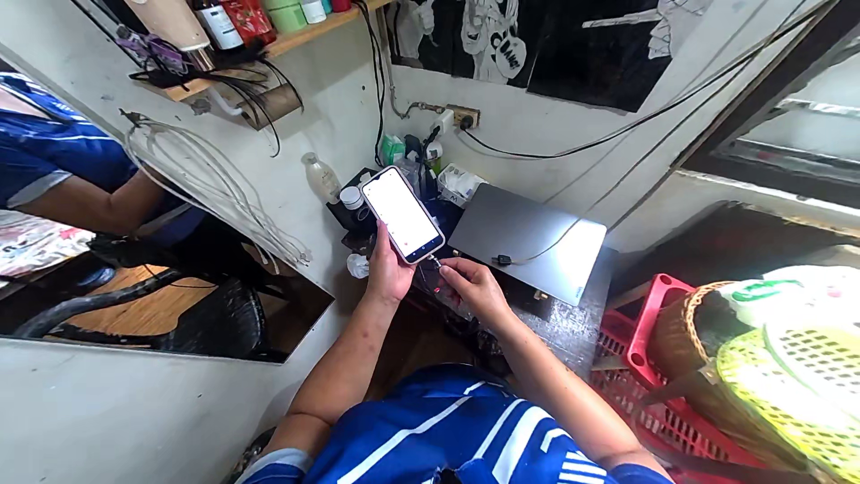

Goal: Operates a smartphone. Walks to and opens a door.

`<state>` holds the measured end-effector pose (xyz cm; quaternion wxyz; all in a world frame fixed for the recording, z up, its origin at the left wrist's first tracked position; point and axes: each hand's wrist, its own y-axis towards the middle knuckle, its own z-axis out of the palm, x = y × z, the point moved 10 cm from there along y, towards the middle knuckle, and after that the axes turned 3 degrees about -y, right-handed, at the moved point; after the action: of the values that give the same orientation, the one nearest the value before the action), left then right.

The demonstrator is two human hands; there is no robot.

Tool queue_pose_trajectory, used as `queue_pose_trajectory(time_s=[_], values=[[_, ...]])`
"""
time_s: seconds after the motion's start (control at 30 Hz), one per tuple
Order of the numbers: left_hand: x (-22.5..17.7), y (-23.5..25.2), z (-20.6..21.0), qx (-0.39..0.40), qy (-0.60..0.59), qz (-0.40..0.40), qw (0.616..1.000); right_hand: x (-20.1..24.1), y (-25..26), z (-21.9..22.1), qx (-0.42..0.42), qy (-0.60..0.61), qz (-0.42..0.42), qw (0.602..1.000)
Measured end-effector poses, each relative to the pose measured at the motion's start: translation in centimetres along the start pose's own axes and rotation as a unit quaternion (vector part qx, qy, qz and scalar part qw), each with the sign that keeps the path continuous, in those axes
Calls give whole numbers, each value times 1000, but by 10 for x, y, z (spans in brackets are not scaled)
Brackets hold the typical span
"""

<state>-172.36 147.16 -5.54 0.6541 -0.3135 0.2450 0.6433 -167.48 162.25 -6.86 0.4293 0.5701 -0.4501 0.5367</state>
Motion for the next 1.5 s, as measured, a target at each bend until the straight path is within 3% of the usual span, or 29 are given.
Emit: queue_pose_trajectory(time_s=[0.17,0.43,0.57,0.8,1.2,1.5], values=[[2,-3,6,20,31,34,999,-7,-2,1,-14,113,33,993],[-6,-11,23,80,51,29,995,5,-8,-2,-5,158,36,987],[-9,-18,22,109,64,20,992,7,-7,-6,27,98,2,995],[13,-27,8,115,80,-29,990,12,-8,-23,-28,59,-87,994],[41,-36,-16,94,85,-95,987,-1,-9,-22,-66,-34,-55,996],[58,-38,-25,106,104,-130,980,-13,-3,-24,-61,-28,-31,997]])
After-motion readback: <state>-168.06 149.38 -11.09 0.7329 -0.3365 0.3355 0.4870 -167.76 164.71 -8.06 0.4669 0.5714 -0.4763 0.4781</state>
